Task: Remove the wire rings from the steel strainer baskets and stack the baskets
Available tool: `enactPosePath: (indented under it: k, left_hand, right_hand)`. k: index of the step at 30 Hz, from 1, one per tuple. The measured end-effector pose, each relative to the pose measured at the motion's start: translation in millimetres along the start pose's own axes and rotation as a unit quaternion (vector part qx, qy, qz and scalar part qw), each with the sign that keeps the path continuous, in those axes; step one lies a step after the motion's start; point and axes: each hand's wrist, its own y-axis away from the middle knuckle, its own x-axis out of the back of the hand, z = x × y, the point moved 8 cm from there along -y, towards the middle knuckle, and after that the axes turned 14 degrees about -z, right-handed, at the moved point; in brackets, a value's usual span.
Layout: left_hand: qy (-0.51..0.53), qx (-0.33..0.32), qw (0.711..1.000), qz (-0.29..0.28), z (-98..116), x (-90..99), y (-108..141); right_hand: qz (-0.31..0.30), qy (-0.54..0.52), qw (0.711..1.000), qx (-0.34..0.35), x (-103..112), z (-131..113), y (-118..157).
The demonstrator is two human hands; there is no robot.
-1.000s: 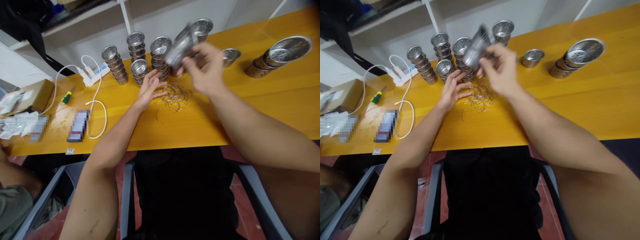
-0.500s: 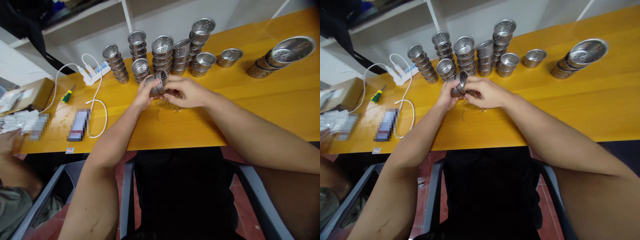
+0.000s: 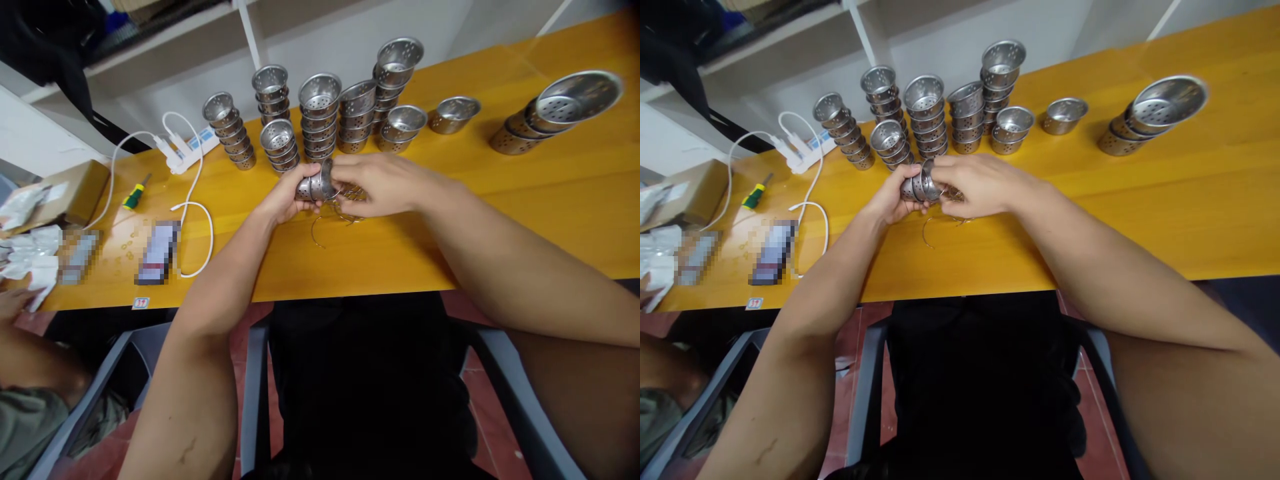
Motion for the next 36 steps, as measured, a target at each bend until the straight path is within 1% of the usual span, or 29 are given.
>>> enactPosePath:
  k: [3,6,9,14,18,21,23,25,26,27,28,30,31,32,34,36]
  left_hand:
    - [0.011,0.001,1.000,0.002,-1,1.3,-1]
    - [0.021,-0.007,1.000,0.003,-1,4.2,-3]
    - [0.019,-0.016,1.000,0.000,-1,8.6,-6]
    - [0.008,-0.028,1.000,-0.005,1,14.1,-8]
    - [0.006,-0.030,1.000,-0.001,8,13.7,-7]
    - [0.005,-0.025,1.000,0.000,8,14.0,-7]
    - [0.008,-0.031,0.999,0.002,6,17.2,-9]
    - [0.019,-0.051,0.998,0.015,4,24.4,-11]
    - [0.026,-0.064,0.997,0.027,4,29.1,-12]
    - [0.032,-0.078,0.996,0.040,3,33.7,-13]
    - [0.035,-0.092,0.994,0.053,3,37.6,-14]
    - [0.035,-0.113,0.991,0.069,2,41.3,-15]
    - [0.032,-0.122,0.990,0.071,1,40.9,-15]
    - [0.029,-0.128,0.989,0.068,0,39.2,-15]
    - [0.025,-0.141,0.988,0.052,-1,33.5,-14]
    - [0.025,-0.152,0.987,0.037,-1,27.9,-13]
  right_hand:
    - [0.014,-0.019,0.999,0.027,-1,1,-2]
    - [0.046,-0.029,0.997,0.056,0,0,-4]
    - [0.064,-0.060,0.994,0.067,4,-1,-5]
    - [0.064,-0.099,0.991,0.062,10,-1,-4]
    - [0.089,-0.152,0.984,0.039,15,9,-3]
    - [0.113,-0.238,0.964,0.031,20,18,-1]
    - [0.127,-0.314,0.941,0.028,22,25,1]
    - [0.133,-0.394,0.909,0.027,20,32,1]
    - [0.134,-0.417,0.899,0.022,18,35,2]
    - [0.132,-0.420,0.898,0.012,16,39,2]
    - [0.126,-0.399,0.908,0.001,13,42,2]
    - [0.092,-0.303,0.948,-0.013,4,46,1]
    - [0.071,-0.253,0.965,-0.014,-2,47,-1]
    - [0.055,-0.216,0.975,-0.013,-7,49,-1]
    - [0.052,-0.183,0.982,-0.014,-13,55,-1]
    - [0.089,-0.193,0.977,-0.032,-11,63,3]
